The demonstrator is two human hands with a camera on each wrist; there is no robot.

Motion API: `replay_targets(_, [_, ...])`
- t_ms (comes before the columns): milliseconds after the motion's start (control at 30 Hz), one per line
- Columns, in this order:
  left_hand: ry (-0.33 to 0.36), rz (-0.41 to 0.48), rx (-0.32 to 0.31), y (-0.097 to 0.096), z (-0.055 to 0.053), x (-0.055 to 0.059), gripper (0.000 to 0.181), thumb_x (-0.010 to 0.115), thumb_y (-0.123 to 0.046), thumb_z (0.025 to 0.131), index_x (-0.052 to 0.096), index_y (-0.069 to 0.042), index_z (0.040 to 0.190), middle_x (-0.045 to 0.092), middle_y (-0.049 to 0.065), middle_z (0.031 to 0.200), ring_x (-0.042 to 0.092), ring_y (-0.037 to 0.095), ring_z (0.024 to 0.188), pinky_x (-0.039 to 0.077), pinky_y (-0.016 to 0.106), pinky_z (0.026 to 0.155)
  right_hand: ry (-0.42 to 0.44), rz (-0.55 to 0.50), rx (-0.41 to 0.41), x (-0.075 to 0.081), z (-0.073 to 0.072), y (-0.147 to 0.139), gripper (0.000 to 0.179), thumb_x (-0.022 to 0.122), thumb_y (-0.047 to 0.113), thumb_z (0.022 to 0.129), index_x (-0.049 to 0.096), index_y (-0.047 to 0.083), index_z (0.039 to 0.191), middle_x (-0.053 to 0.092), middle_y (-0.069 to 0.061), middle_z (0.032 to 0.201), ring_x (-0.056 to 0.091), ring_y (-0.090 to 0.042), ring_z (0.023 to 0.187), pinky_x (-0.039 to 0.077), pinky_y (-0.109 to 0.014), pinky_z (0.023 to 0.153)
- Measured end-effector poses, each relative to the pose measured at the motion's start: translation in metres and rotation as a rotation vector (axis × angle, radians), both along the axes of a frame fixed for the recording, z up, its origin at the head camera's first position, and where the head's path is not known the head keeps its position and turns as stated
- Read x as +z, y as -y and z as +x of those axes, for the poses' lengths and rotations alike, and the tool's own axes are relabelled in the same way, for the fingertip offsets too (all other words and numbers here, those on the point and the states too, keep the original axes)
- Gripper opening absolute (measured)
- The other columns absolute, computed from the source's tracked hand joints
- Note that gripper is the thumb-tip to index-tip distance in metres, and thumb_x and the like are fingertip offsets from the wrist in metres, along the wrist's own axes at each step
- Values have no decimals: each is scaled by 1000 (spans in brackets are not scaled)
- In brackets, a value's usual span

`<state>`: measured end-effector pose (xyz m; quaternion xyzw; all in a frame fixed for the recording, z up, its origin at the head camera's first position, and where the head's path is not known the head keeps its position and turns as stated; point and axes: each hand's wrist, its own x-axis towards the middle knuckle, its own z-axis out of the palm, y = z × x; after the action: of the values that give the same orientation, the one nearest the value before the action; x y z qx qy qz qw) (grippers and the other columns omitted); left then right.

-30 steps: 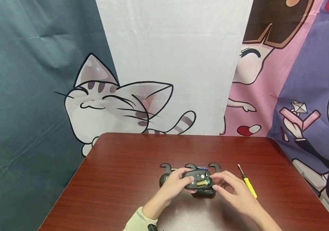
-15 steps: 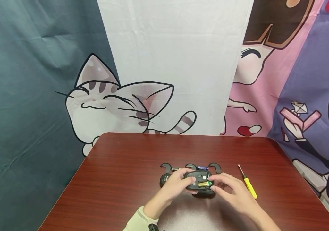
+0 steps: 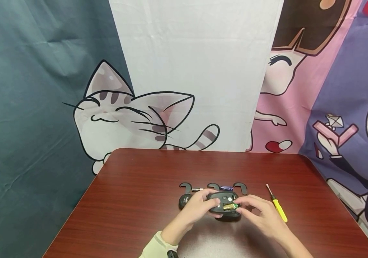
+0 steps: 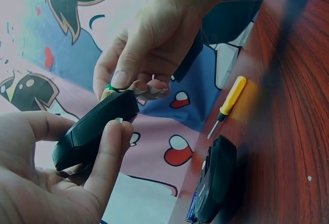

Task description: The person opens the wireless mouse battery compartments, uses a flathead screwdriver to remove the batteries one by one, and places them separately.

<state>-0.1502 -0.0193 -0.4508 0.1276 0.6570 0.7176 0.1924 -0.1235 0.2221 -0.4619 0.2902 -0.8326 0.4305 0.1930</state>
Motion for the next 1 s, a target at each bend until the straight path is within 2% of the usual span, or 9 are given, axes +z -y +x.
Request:
replay_targets(267, [18, 9, 6, -4, -2, -1, 41, 66, -14, 95, 56, 6, 130, 70, 15, 104, 74, 25, 81, 64, 36, 73, -38, 8, -35, 3, -2, -3, 38, 84, 0, 79, 75, 24, 107, 72, 9, 98, 64, -1, 81, 51, -14, 62])
replay_targets(400, [21, 34, -1, -7, -4, -2, 41, 66, -14, 96, 55, 8, 129, 70, 16, 105, 74, 27, 82, 64, 37, 75, -47, 6, -64, 3, -3, -8, 38, 84, -1, 78, 76, 24, 106, 72, 11, 96, 65, 0, 79, 52, -13, 61])
replay_targets(633, [22, 86, -17, -11, -7, -5, 38, 64, -12, 99, 56, 8, 130, 68, 18, 115, 73, 29, 94, 63, 36, 80, -54, 10, -97, 9, -2, -17, 41, 83, -4, 77, 75, 23, 105, 70, 14, 91, 64, 0, 80, 52, -12, 65])
replay_targets(867, [45, 102, -1, -20, -10, -5, 36, 56, -9, 100, 54, 8, 132, 66, 19, 116, 72, 31, 98, 62, 39, 82, -20, -8, -155, 13, -1, -29, 38, 82, -5, 79, 75, 22, 105, 73, 10, 91, 63, 0, 78, 51, -11, 66])
replay_targets(1000, [60, 104, 7, -26, -12, -7, 38, 56, -7, 98, 53, 9, 133, 65, 19, 117, 72, 31, 97, 62, 38, 83, 4, -1, -221, 18, 0, -35, 35, 82, -1, 80, 74, 24, 104, 71, 11, 87, 59, 0, 74, 45, -14, 61])
